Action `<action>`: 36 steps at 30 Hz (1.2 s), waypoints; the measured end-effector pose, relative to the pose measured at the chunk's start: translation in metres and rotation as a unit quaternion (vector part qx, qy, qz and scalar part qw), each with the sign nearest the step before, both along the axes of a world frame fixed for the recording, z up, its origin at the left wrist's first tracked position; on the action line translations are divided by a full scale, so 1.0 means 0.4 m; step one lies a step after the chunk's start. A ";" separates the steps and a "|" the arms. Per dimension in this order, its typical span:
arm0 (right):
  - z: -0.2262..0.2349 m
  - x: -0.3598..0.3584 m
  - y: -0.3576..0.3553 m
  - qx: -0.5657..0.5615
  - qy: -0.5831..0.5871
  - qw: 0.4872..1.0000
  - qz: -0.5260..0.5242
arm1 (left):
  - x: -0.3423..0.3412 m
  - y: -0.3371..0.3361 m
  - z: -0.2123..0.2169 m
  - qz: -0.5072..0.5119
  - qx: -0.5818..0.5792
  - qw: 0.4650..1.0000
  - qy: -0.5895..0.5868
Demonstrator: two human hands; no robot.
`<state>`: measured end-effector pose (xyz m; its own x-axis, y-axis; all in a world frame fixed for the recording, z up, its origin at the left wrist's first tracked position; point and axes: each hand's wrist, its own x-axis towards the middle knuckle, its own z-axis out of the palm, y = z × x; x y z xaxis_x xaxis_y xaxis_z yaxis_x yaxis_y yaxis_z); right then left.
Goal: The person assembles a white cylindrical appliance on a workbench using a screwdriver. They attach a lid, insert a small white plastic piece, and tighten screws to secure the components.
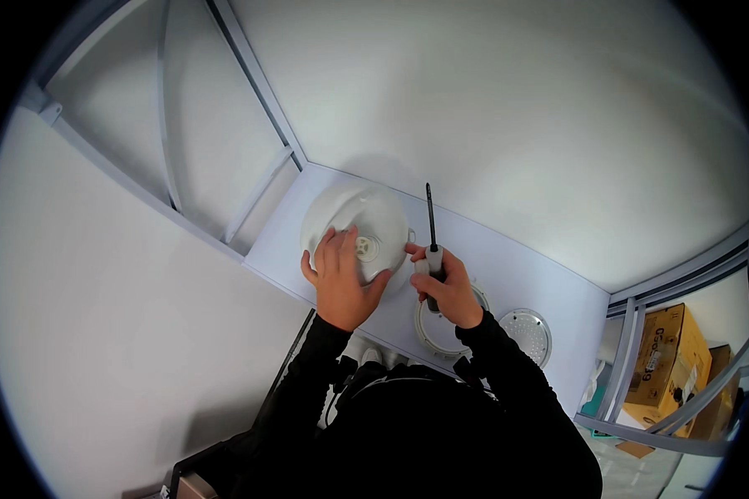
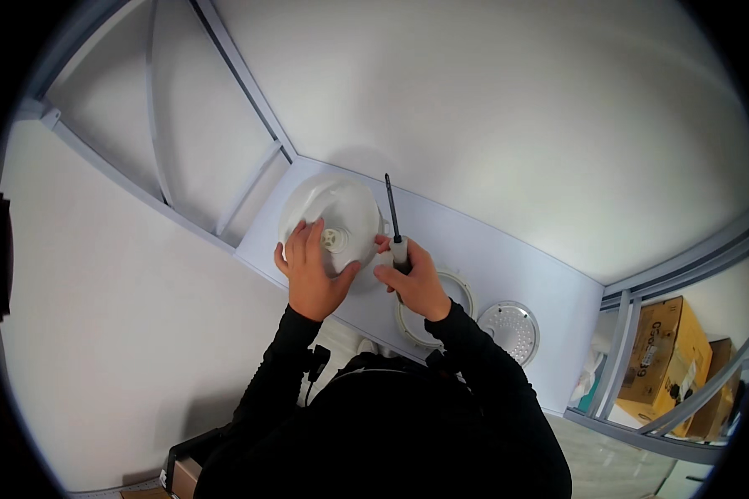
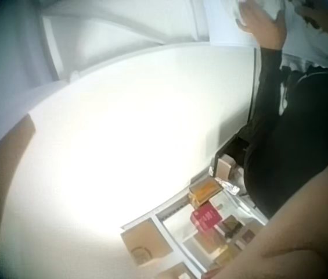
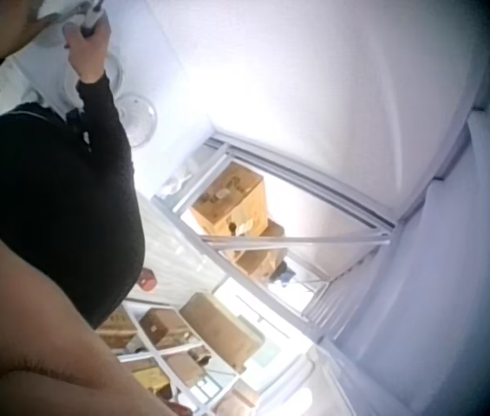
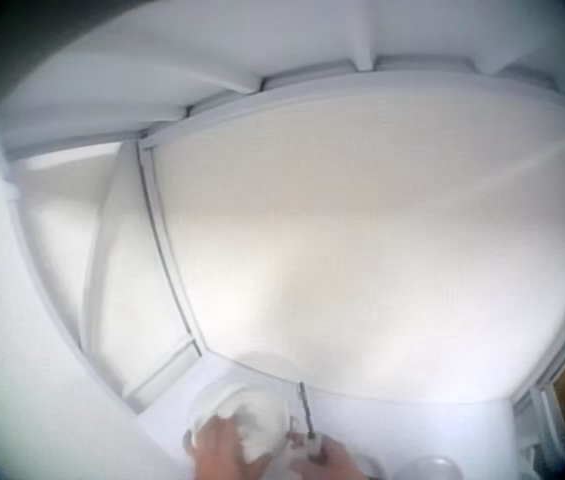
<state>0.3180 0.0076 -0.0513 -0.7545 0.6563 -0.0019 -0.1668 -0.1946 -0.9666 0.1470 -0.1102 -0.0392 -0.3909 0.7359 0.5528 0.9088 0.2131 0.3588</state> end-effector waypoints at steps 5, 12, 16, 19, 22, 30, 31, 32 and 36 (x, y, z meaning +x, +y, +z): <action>0.016 -0.004 -0.008 -0.002 0.027 1.000 0.003 | -0.011 -0.018 -0.006 -0.040 0.003 0.999 0.011; 0.027 -0.023 -0.037 0.015 0.052 0.999 -0.003 | -0.048 -0.034 -0.047 -0.047 0.044 0.998 0.010; 0.034 -0.042 -0.055 0.034 0.075 0.996 0.032 | -0.083 -0.078 -0.044 -0.054 0.075 0.995 -0.032; 0.040 -0.076 -0.089 0.052 0.093 0.993 0.042 | -0.114 -0.110 -0.036 -0.058 0.097 0.992 -0.050; 0.044 -0.118 -0.128 0.080 0.107 0.990 0.045 | -0.158 -0.144 -0.034 -0.062 0.126 0.988 -0.062; 0.105 -0.246 -0.265 0.135 0.059 0.988 -0.037 | -0.301 -0.243 -0.026 -0.217 0.181 0.933 -0.223; 0.110 -0.255 -0.281 0.125 0.039 0.991 -0.041 | -0.317 -0.248 -0.030 -0.228 0.184 0.924 -0.247; 0.113 -0.271 -0.297 0.123 0.035 0.991 -0.051 | -0.331 -0.244 -0.032 -0.239 0.186 0.914 -0.270; 0.117 -0.331 -0.352 0.127 0.066 0.985 -0.093 | -0.361 -0.235 -0.048 -0.247 0.225 0.884 -0.326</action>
